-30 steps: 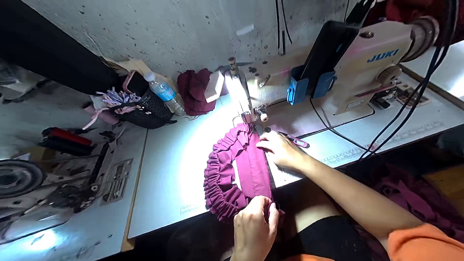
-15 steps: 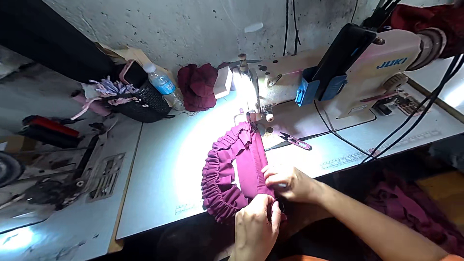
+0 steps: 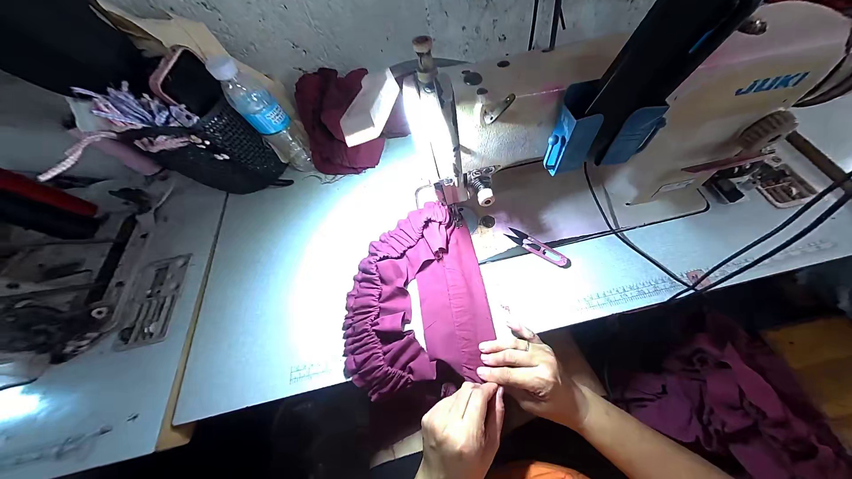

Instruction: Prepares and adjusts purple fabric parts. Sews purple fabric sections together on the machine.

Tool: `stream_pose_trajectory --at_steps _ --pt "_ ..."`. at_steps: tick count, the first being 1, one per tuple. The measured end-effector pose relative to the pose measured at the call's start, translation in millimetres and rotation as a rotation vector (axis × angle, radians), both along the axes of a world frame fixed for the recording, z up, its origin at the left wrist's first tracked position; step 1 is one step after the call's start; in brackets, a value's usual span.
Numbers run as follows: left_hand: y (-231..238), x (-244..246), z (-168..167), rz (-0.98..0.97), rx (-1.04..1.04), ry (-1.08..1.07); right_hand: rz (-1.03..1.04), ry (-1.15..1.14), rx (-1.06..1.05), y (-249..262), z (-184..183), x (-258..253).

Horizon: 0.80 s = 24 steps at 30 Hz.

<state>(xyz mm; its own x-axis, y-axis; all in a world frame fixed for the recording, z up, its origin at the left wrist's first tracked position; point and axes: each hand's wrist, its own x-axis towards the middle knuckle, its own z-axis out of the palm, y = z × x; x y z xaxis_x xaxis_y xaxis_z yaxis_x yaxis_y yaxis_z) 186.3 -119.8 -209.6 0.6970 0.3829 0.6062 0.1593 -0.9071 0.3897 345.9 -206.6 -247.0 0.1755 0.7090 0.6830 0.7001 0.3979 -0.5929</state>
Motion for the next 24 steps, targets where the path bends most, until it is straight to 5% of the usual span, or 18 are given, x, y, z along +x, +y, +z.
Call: stream_pose_trajectory --at_steps 6,10,13,17,24 --pt "5 -4 -8 -0.101 -0.069 -0.016 -0.049 -0.144 0.023 -4 -9 -1" --pt "34 2 27 -0.107 -0.069 -0.009 -0.078 -0.115 0.029 -2 -10 -4" --pt "79 46 62 0.016 -0.060 0.083 -0.083 -0.088 0.026 -2 -10 -7" --pt "136 116 74 0.249 -0.271 0.484 -0.100 -0.058 0.009 -3 -10 -12" --pt "189 167 65 0.398 -0.278 0.545 -0.115 -0.030 -0.021 -5 -6 -14"
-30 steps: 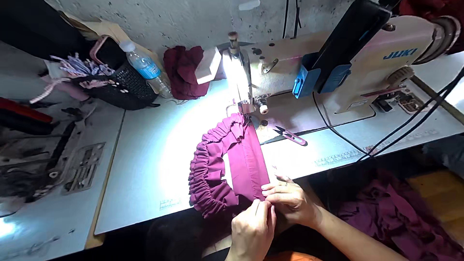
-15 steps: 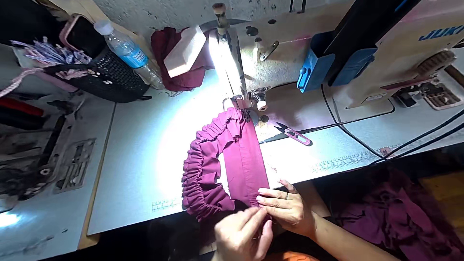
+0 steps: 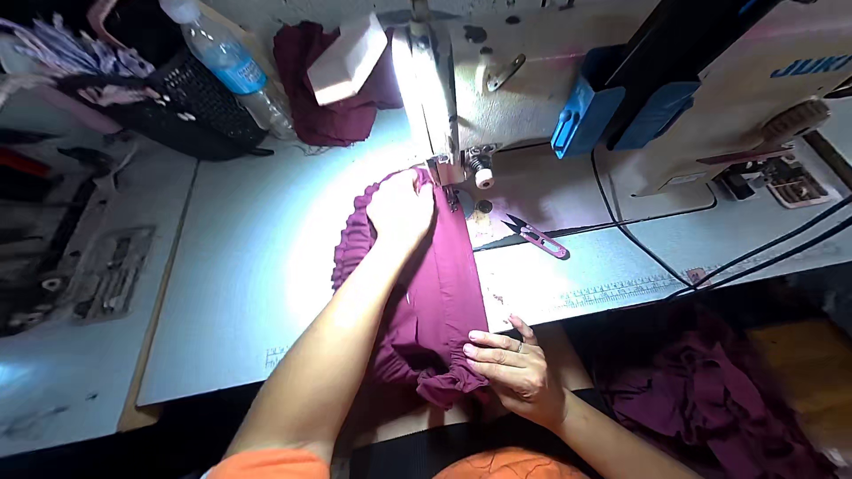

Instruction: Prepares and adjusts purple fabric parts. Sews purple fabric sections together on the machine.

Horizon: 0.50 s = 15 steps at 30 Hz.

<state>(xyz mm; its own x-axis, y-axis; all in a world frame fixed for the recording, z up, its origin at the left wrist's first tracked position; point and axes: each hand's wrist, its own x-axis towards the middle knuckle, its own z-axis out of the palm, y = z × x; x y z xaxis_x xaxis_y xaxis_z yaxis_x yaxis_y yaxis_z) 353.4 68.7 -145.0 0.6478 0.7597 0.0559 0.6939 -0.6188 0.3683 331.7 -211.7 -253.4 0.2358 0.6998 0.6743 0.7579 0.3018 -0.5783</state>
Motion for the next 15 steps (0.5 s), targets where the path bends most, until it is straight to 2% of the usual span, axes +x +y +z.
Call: stream_pose_trajectory --at_steps 4,15 --pt "0 16 5 -0.039 0.067 0.076 -0.008 0.000 -0.023 0 2 -1" --pt "6 11 -10 -0.104 0.141 0.017 -0.042 0.025 -0.039 0 5 -6"
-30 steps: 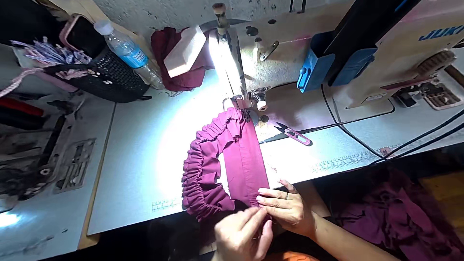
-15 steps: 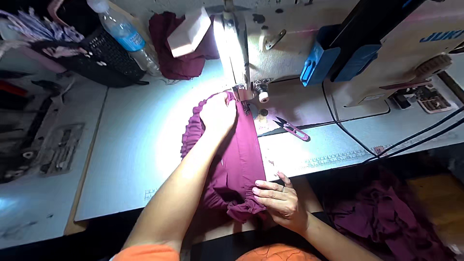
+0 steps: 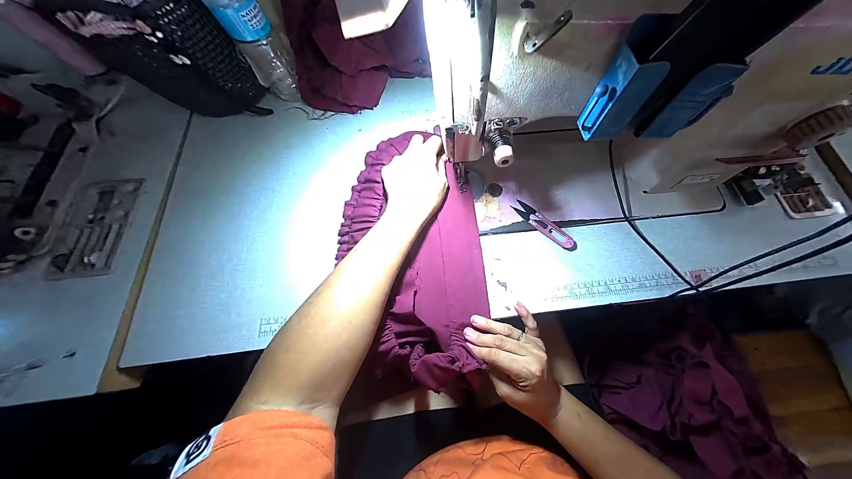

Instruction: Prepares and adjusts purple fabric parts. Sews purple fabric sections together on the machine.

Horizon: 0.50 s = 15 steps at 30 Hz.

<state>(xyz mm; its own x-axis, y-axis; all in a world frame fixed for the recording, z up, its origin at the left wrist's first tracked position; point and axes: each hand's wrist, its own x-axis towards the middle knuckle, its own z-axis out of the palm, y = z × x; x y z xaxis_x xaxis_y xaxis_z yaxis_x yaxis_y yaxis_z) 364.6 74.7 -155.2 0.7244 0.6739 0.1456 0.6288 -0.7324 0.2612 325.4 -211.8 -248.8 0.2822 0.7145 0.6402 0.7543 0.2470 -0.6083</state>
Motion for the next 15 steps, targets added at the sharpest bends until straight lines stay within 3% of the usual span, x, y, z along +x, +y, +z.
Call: stream_pose_trajectory --at_steps 7,11,15 --pt "26 -22 -4 -0.140 -0.175 -0.196 -0.013 0.023 -0.012 0 2 -2" --pt "6 -45 12 -0.025 -0.140 -0.271 -0.026 0.032 -0.004 1 1 -3" --pt "-16 -45 14 0.023 -0.181 -0.180 -0.037 0.030 0.006 2 0 -4"
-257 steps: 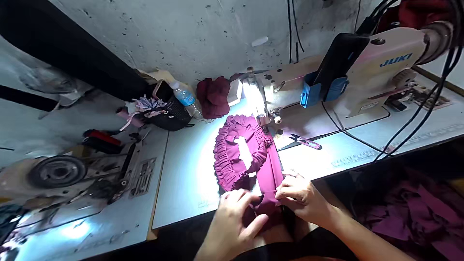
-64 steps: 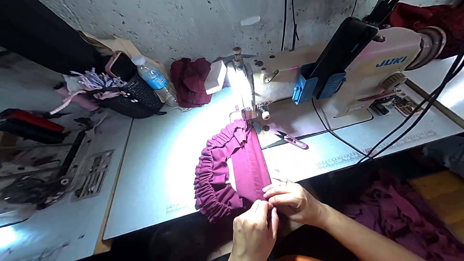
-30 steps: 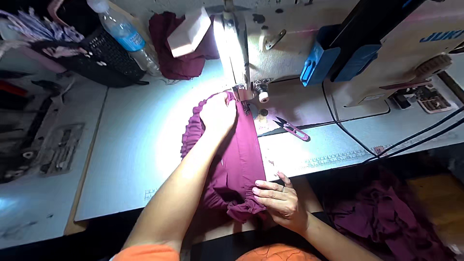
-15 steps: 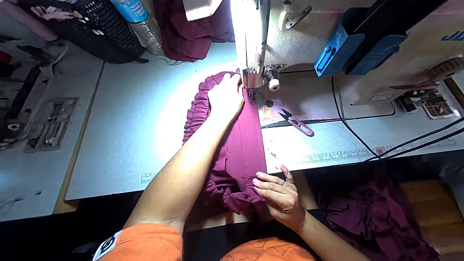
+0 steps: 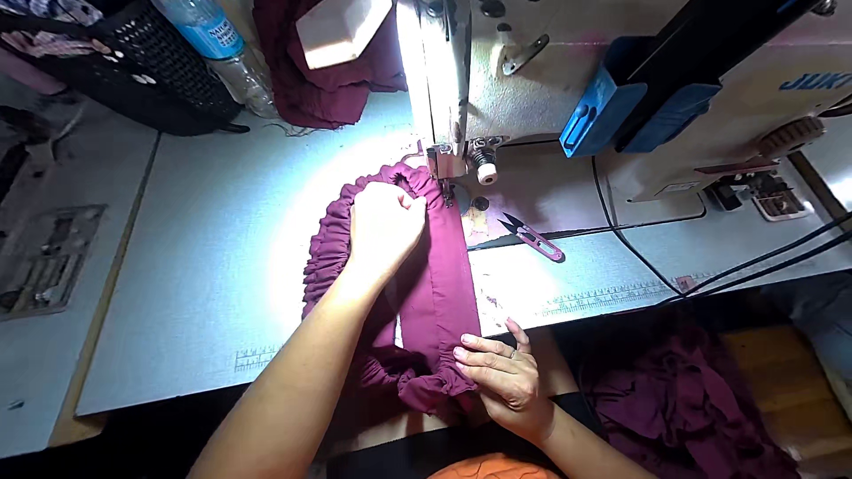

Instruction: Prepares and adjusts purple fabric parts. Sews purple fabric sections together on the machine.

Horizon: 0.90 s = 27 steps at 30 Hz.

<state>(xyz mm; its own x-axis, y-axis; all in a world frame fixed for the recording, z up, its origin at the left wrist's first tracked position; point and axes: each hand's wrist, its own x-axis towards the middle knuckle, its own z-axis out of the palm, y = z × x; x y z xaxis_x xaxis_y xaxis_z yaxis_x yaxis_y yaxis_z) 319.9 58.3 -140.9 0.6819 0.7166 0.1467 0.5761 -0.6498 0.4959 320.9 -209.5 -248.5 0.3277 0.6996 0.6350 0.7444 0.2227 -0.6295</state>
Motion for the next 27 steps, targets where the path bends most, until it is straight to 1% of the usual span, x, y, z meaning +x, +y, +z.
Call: stream_pose_trajectory --at_steps 5,9,13,16,22,25,27 --pt "6 14 -11 0.017 -0.029 -0.050 -0.013 -0.008 -0.002 1 0 -1" --pt "19 28 -12 0.080 -0.029 0.022 -0.036 -0.005 -0.021 0 2 -4" --pt "8 40 -16 0.154 0.048 0.128 -0.039 -0.007 -0.039 0 5 -4" --pt "2 43 -18 0.128 0.135 0.211 -0.045 -0.010 -0.038 -1 6 -4" --pt "3 43 -16 0.122 0.159 0.270 -0.042 -0.013 -0.029 1 6 -4" --pt "4 38 -20 0.064 0.217 0.183 -0.043 -0.004 -0.032 0 6 -4" --pt "5 33 -23 -0.050 0.255 0.051 -0.047 -0.005 -0.027 1 5 -4"
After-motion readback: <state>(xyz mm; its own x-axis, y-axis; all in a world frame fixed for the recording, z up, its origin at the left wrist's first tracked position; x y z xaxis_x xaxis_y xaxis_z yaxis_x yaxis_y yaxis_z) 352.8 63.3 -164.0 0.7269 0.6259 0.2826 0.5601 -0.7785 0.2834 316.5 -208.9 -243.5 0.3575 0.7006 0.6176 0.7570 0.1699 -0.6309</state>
